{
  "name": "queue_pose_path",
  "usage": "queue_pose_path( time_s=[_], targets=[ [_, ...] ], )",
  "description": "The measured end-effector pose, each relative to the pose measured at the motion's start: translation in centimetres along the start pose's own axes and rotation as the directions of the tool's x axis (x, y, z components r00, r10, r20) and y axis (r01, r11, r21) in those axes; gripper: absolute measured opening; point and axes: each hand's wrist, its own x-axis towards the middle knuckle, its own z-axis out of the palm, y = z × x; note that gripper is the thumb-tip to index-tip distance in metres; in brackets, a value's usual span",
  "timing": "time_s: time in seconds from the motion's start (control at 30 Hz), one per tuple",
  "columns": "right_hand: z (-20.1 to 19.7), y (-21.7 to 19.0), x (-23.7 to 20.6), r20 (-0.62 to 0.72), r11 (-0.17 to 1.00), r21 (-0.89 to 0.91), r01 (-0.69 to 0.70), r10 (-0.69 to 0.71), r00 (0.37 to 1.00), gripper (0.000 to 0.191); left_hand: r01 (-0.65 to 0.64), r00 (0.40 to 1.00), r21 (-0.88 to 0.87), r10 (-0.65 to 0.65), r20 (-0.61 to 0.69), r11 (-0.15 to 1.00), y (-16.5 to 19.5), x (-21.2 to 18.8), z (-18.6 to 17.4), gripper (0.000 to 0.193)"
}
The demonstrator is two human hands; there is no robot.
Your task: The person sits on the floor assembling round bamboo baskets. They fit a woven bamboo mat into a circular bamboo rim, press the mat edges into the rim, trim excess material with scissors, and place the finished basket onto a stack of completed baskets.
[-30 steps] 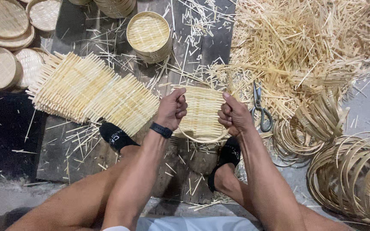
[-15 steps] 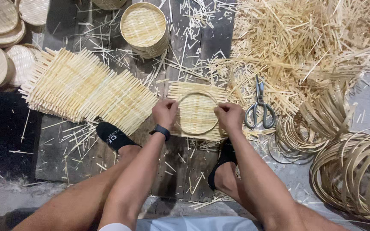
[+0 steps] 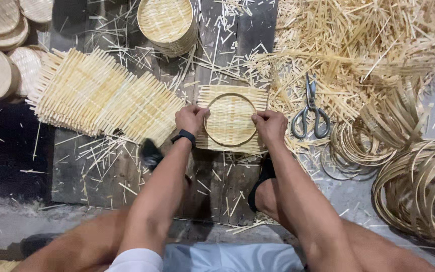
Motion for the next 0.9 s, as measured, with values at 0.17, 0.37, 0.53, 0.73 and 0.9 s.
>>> queue_pose_path(
  time_s=[0.17,0.37,0.53,0.73,0.9],
  targets=[
    [0.2,0.4,-0.2,-0.018,0.999,0.014,-0.032,0.032,0.999,0.021,0.095,0.985,-0.081,-0.081,0.153,0.992,0.7,0.1,-1.3,0.023],
    [0.4,-0.1,0.0,-0.114,0.97,-0.131,0.204,-0.219,0.969,0.02,0.174,0.967,-0.092,-0.152,0.206,0.98,1.8,0.3,-1.9,0.02],
    [-0.2,-0.8,0.0,0.013,0.991,0.009,-0.135,0.134,0.991,0.02,0.192,0.964,-0.082,-0.173,0.202,0.978,1.9,0.3,-1.4,0.018],
    [-0.7,0.0,0.0,0.092,0.988,0.089,-0.129,0.121,0.988,0.023,-0.034,0.999,-0.054,0.036,0.039,0.998,1.0,-0.5,-0.3,0.018],
    [-1.6,-0.6,1.1,0.14,0.996,-0.012,-0.089,0.09,0.986,0.025,0.019,0.989,-0.119,-0.002,0.145,0.993,0.6,0.2,-0.9,0.018]
  ],
)
